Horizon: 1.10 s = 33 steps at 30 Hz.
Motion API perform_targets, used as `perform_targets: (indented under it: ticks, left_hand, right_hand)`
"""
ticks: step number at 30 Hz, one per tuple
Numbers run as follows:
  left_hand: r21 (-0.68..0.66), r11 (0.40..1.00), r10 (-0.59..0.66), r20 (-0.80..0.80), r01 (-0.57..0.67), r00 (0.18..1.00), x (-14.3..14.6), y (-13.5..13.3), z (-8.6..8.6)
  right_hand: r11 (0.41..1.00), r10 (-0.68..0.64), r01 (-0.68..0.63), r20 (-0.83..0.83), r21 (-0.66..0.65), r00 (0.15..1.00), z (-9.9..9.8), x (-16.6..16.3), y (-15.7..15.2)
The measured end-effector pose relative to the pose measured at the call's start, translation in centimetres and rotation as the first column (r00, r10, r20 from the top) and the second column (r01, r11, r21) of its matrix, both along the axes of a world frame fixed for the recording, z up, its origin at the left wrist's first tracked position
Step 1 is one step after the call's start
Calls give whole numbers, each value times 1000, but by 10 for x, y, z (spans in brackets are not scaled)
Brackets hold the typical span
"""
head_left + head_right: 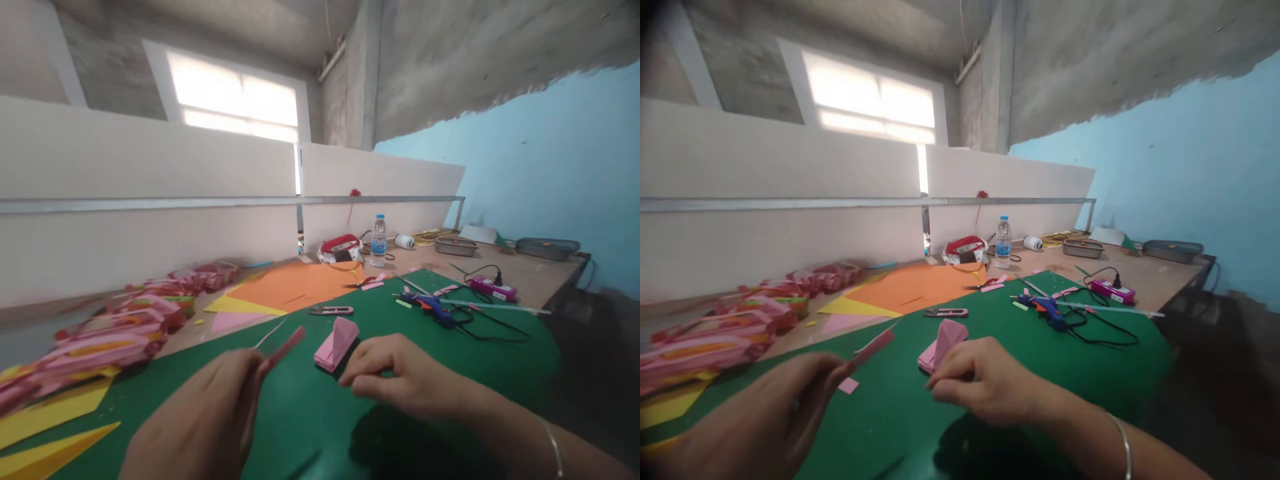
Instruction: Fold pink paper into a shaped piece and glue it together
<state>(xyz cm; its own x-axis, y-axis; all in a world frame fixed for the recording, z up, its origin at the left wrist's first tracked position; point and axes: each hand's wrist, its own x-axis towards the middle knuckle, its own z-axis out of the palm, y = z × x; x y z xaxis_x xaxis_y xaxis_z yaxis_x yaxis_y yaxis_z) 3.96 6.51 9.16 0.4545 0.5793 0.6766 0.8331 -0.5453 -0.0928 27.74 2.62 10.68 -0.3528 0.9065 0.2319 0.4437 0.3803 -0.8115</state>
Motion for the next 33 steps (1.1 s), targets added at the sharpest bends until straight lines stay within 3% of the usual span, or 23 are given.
perform_targets:
  ticks: [2, 4, 7, 10, 13, 15, 18, 21, 24, 27, 30, 31, 33]
  left_hand:
    - [164, 979, 133, -48, -124, 990, 19, 5, 30]
    - [271, 958, 128, -100, -97, 987, 40, 7, 48]
    - [207, 978, 45, -101, -23, 994, 65, 7, 54]
    - [112, 983, -141, -19, 142, 990, 76, 9, 47]
    - [65, 938, -347, 146, 341, 927, 77, 15, 41]
    - [-43, 934, -334, 253, 356, 908, 78, 21, 38]
    - [-283, 937, -143, 223, 205, 964, 82, 36, 25]
    - [-384, 913, -92, 140, 140, 986, 94, 54, 3]
    - [-404, 908, -82, 91, 112, 992, 107, 65, -16]
    - [-373, 916, -147, 25, 145, 989, 106, 64, -23]
    - [-330, 921, -231, -31, 208, 972, 84, 54, -18]
    - [-285, 932, -246, -37, 226, 969, 73, 49, -15]
    - [-55, 933, -359, -52, 356, 932, 48, 40, -10]
  right_hand:
    - [985, -3, -47, -290, -164, 957, 5, -27, 8]
    - [962, -58, -109, -578, -250, 814, 12, -44, 18]
    - [949, -136, -160, -808, -273, 574, 21, -55, 31]
    - [959, -210, -68, -855, -274, 475, 22, -51, 41]
    - [968, -247, 201, -690, -148, 680, 25, -30, 51]
    - [938, -297, 346, -511, 0, 806, 37, -3, 57]
    - [877, -382, 464, -401, 129, 833, 67, 50, 64]
    - [776, -511, 571, -264, 268, 818, 84, 92, 71]
    - [761, -551, 546, -96, 349, 829, 69, 100, 82]
    - [834, -462, 411, 59, 367, 885, 37, 85, 95]
    - [888, -341, 265, 151, 374, 928, 13, 64, 99]
    - [898, -303, 221, 170, 381, 938, 9, 58, 97]
    - [905, -230, 136, 196, 402, 953, 6, 45, 89]
